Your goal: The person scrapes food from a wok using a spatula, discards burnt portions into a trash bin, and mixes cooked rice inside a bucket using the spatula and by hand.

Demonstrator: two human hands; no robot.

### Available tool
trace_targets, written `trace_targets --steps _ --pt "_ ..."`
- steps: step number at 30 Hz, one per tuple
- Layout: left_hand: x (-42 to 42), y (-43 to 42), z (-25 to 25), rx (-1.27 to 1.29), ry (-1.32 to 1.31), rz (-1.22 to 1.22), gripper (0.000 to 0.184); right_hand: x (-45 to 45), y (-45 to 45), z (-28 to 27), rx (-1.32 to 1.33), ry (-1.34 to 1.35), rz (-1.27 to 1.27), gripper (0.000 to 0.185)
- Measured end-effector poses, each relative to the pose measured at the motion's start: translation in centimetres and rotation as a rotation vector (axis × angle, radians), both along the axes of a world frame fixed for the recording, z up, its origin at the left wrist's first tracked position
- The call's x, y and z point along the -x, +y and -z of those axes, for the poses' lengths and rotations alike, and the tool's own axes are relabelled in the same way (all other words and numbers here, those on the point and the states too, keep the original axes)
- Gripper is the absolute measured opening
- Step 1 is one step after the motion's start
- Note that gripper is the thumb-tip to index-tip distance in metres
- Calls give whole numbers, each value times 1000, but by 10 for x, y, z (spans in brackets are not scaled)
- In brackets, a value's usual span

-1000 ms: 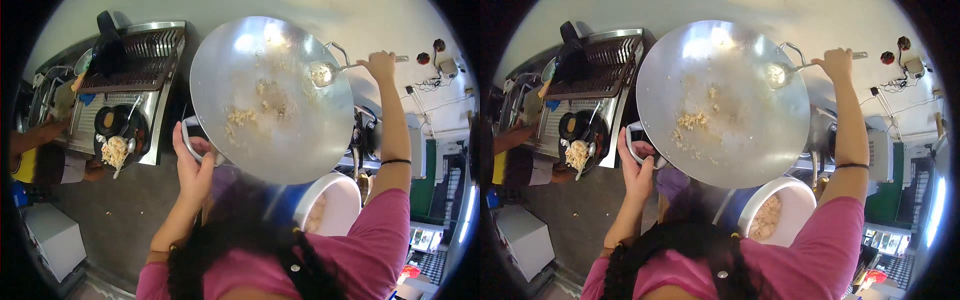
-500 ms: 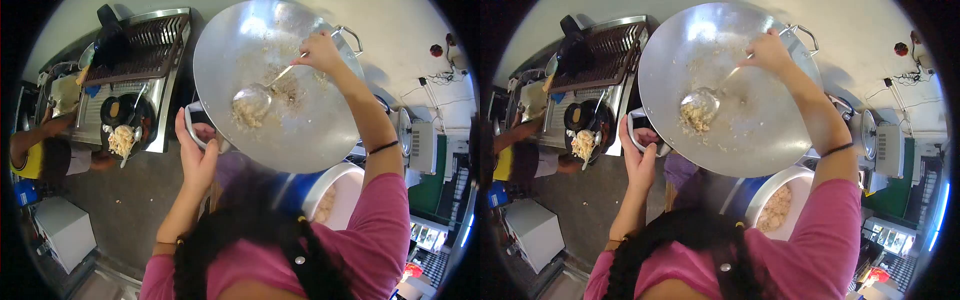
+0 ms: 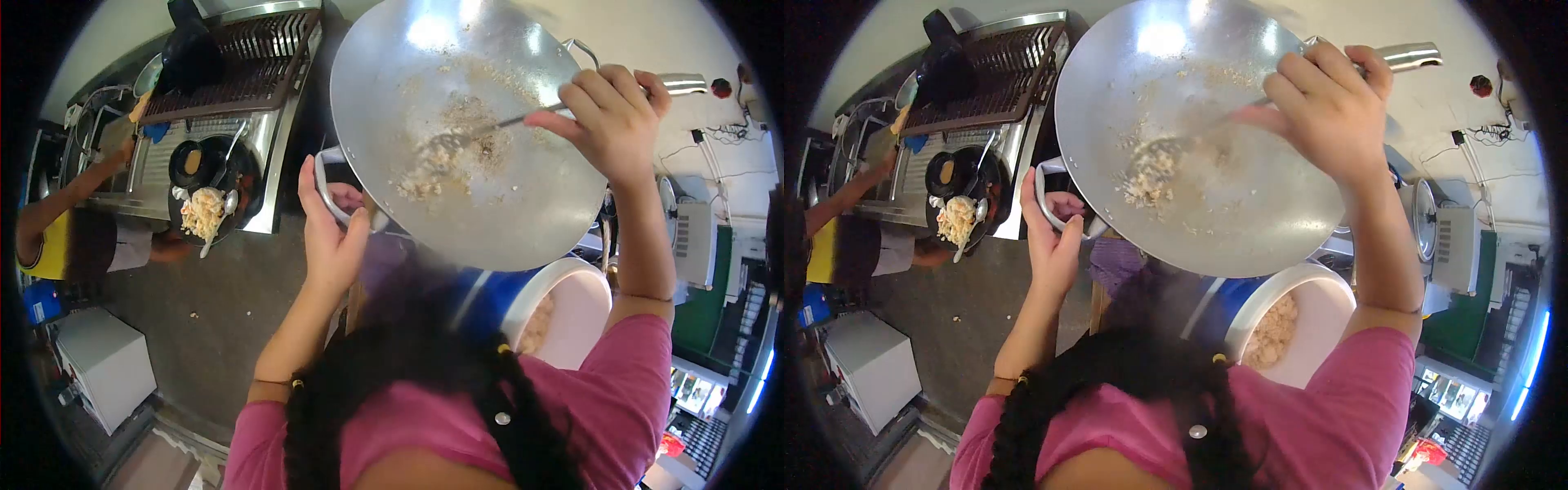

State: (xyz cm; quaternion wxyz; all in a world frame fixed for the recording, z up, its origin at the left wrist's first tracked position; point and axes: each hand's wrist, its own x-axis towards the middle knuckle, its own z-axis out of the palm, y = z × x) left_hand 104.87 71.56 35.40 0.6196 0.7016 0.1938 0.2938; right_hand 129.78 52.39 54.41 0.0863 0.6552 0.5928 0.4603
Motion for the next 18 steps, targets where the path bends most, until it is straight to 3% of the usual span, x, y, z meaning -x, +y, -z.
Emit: trace_targets --steps 4,11,15,18 --pt "1 1 0 -24 34 -10 88 31 -10 -15 253 262 133 35" --pt "1 -1 -8 3 20 7 87 -22 -5 36 186 244 240 45" --pt "3 1 -5 -27 53 3 88 -98 -22 24 280 395 736 48" --pt "2 1 -1 -48 32 -3 88 -164 -42 40 368 389 912 56"
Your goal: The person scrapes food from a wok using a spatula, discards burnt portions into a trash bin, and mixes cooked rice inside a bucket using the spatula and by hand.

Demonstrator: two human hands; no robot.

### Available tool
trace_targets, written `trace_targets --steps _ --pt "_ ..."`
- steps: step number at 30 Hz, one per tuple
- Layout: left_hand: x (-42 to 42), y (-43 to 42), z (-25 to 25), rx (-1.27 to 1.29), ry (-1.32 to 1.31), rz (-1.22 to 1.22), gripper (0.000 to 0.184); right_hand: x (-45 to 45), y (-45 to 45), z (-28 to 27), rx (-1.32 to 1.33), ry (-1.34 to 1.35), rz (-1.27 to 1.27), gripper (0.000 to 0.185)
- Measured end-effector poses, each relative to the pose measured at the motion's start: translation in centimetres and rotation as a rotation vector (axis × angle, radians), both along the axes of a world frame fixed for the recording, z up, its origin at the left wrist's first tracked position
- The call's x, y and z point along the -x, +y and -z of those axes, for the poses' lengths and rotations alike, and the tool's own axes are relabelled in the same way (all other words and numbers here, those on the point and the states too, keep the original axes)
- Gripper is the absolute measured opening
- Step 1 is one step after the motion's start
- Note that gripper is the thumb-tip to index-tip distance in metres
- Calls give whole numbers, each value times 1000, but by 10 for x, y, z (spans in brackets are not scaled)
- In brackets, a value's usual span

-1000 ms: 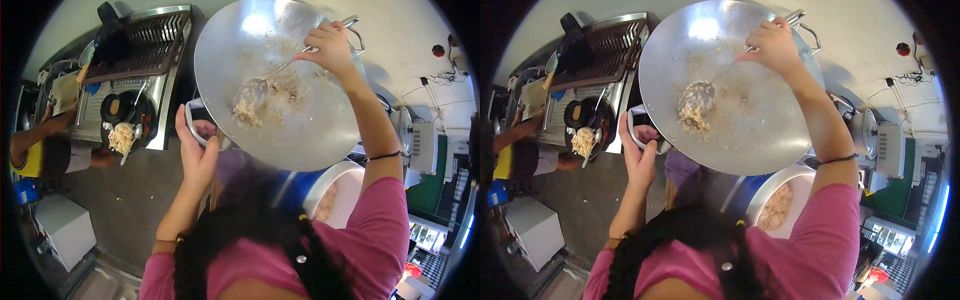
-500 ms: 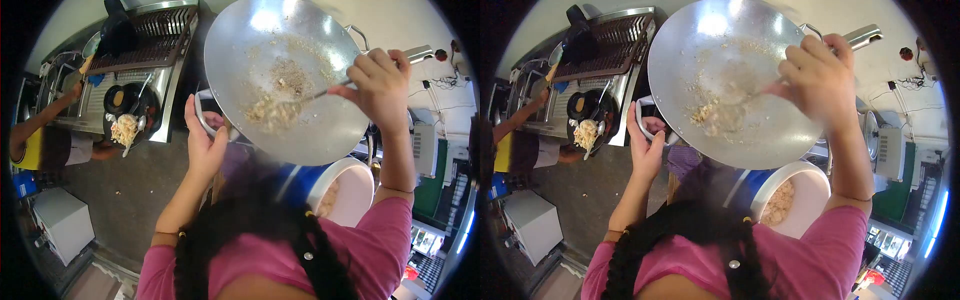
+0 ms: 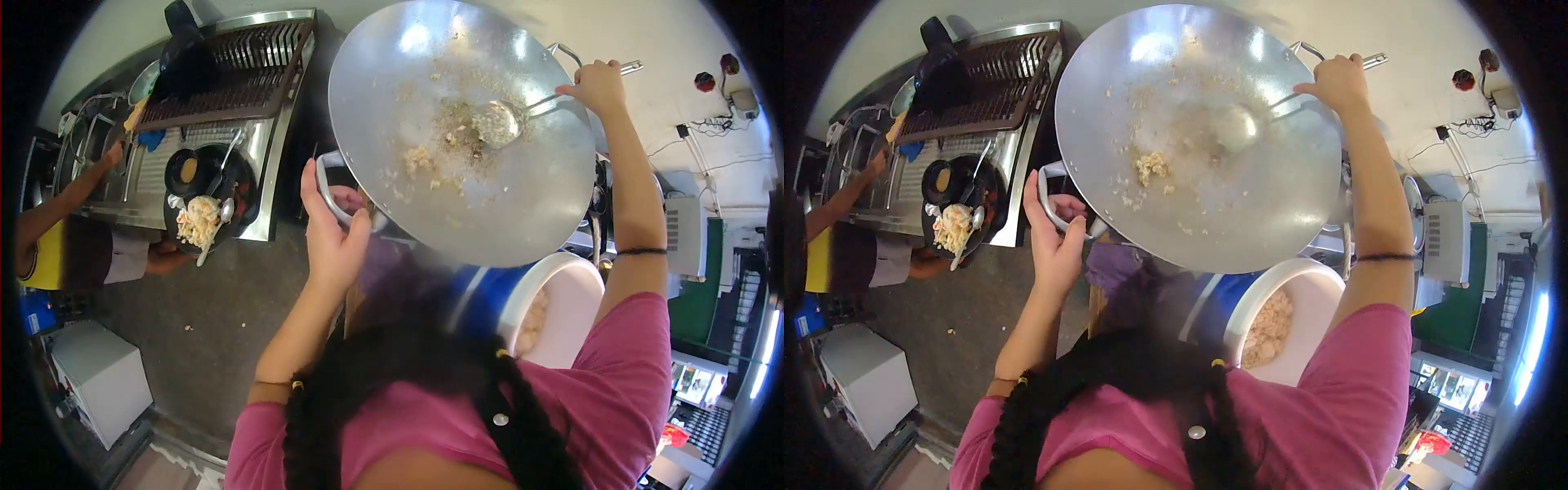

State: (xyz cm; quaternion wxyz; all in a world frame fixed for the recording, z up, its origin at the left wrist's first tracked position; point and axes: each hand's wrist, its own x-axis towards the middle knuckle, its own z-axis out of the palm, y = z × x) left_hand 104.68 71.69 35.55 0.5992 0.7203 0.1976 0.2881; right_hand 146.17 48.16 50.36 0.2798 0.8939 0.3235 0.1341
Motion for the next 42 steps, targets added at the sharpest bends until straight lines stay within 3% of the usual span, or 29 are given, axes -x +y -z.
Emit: trace_targets --steps 4,9,13,15,21,24,27,29,30,31,33,34,38,40,42 --pt "-2 0 0 12 -8 -4 88 -32 1 36 126 86 56 61" --pt "-3 1 5 17 -18 5 88 -33 32 100 -131 340 -129 62" --pt "-3 1 5 3 -22 9 89 -16 77 128 -124 519 -164 60" --pt "-2 -1 3 56 -41 31 87 -12 86 147 -229 596 -438 60" --pt "-2 1 3 28 -20 43 85 13 83 138 -151 830 -200 58" --pt "-1 1 0 -16 4 14 86 25 73 161 -221 918 -135 56" --pt "4 4 -6 8 14 36 81 55 73 135 -229 905 24 56" --pt "11 8 -6 -23 77 86 69 62 48 136 -531 898 -193 55" --pt "15 11 -4 -53 106 74 68 50 41 127 -427 946 -175 55" --pt "22 16 -1 -111 92 87 67 44 32 130 -366 774 -68 55" --pt "39 14 -17 86 66 94 68 64 15 98 -467 769 -47 57" --pt "46 18 -13 71 48 78 68 69 9 79 -395 695 14 58" --pt "73 28 7 140 -15 137 67 86 -53 36 -619 693 95 53" --pt "83 47 30 49 129 109 74 105 -85 6 -561 617 226 52" --pt "94 83 28 -57 400 11 84 124 -136 -2 -721 572 245 51"
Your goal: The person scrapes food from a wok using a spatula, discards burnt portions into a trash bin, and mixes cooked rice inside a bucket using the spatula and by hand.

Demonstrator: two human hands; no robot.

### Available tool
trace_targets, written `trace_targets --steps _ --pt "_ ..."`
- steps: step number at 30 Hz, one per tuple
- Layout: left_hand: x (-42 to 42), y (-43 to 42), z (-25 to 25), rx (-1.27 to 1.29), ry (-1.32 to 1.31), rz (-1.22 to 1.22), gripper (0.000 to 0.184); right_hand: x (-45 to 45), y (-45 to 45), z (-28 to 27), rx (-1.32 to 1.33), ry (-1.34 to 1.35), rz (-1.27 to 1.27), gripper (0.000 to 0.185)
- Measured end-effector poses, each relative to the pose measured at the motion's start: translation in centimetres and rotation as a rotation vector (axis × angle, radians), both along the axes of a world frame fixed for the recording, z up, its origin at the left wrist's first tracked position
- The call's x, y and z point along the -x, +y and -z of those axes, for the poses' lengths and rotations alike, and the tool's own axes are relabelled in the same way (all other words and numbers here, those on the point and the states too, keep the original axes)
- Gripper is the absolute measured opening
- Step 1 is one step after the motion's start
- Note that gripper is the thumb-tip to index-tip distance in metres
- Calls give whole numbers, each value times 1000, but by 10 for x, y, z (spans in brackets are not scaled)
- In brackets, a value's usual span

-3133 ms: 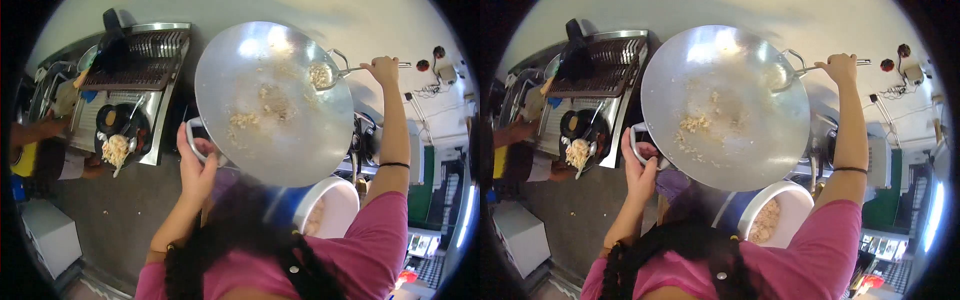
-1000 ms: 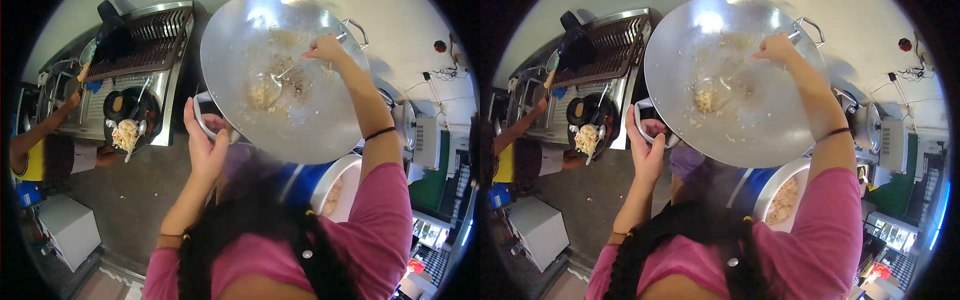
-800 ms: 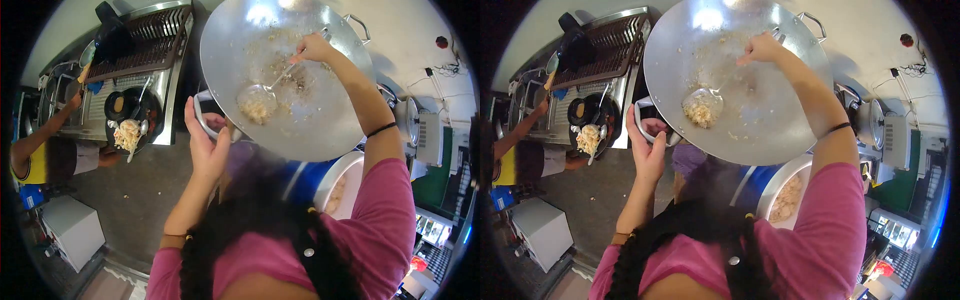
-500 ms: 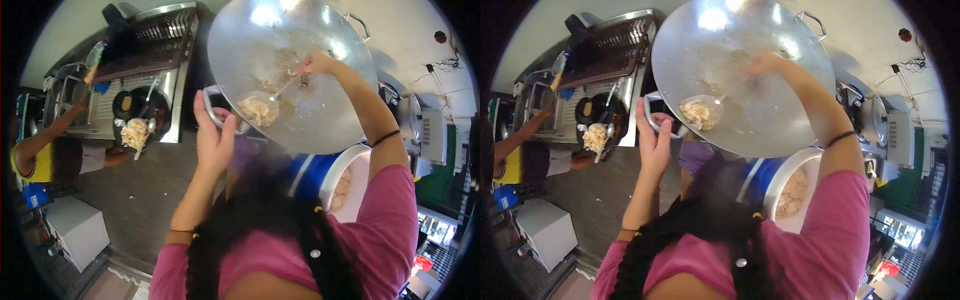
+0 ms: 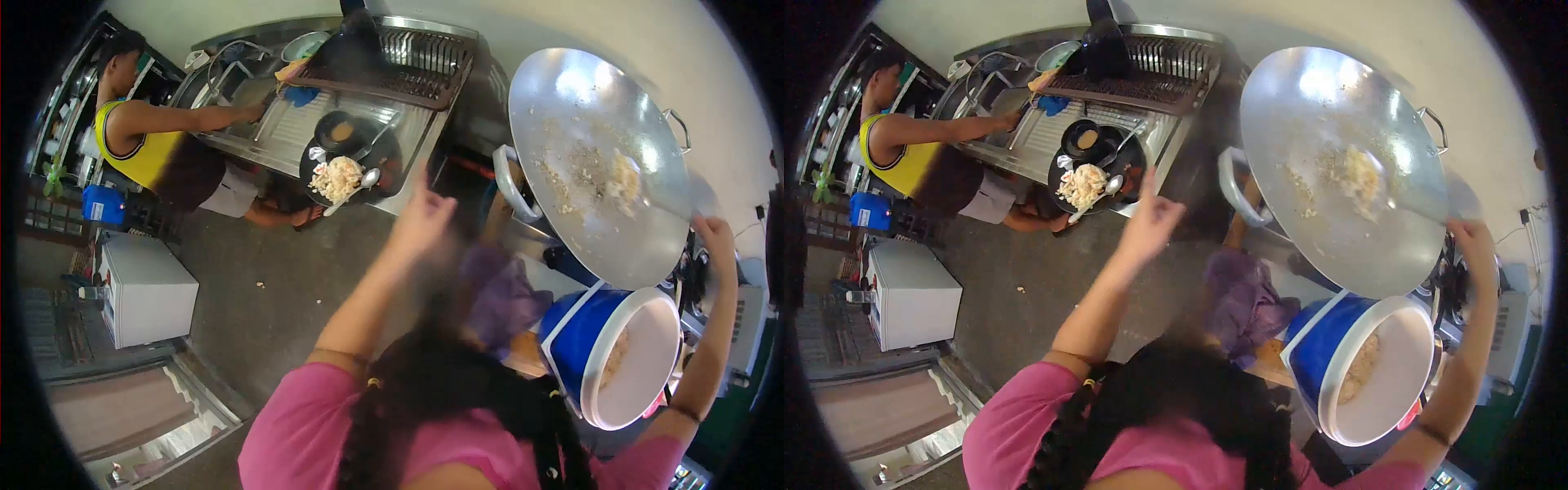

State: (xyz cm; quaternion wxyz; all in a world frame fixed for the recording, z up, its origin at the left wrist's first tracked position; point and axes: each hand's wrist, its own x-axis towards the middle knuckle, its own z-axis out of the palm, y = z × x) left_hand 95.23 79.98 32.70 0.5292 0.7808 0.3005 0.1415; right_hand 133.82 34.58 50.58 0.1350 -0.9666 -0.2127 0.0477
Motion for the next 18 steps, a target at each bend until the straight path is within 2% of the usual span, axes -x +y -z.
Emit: trace_targets --steps 1,2,3,4,5,6,7,8,9,10,11,12,14,15,16,17,18 --pt "3 39 25 14 -10 -98 91 8 -30 -5 53 -53 0 50" --pt "6 83 46 30 -24 -205 97 15 -56 -14 221 -57 92 50" --pt "13 119 40 -87 -25 -279 101 18 -103 -1 85 -220 48 52" --pt "22 177 58 -201 58 -274 102 44 -108 -18 159 -139 156 54" --pt "25 241 61 111 19 -267 107 67 -119 -29 186 -155 181 56" --pt "35 291 71 122 166 -268 106 88 -134 -33 212 -172 221 58" --pt "34 318 49 204 322 -279 79 106 -150 -29 211 -173 229 58" --pt "41 297 20 -90 231 -229 40 126 -168 -24 137 -237 240 59" --pt "34 274 -10 83 242 -441 37 145 -186 -18 67 -304 265 60" --pt "34 268 -28 201 270 -281 61 165 -200 -16 71 -312 310 60" --pt "38 238 -43 197 125 -183 78 187 -212 -15 105 -298 359 60" --pt "39 201 -70 234 99 -19 78 210 -223 -15 144 -282 417 60" --pt "52 121 -108 396 -113 351 77 268 -215 -26 247 -277 508 59" --pt "61 86 -120 437 -215 610 77 299 -221 -28 117 -222 564 57" --pt "69 58 -121 379 -275 811 76 332 -226 -28 210 -277 630 55" --pt "80 34 -105 363 -441 879 71 364 -229 -29 169 -348 660 57" --pt "93 -18 -113 488 27 348 59 396 -229 -35 229 -277 761 57"
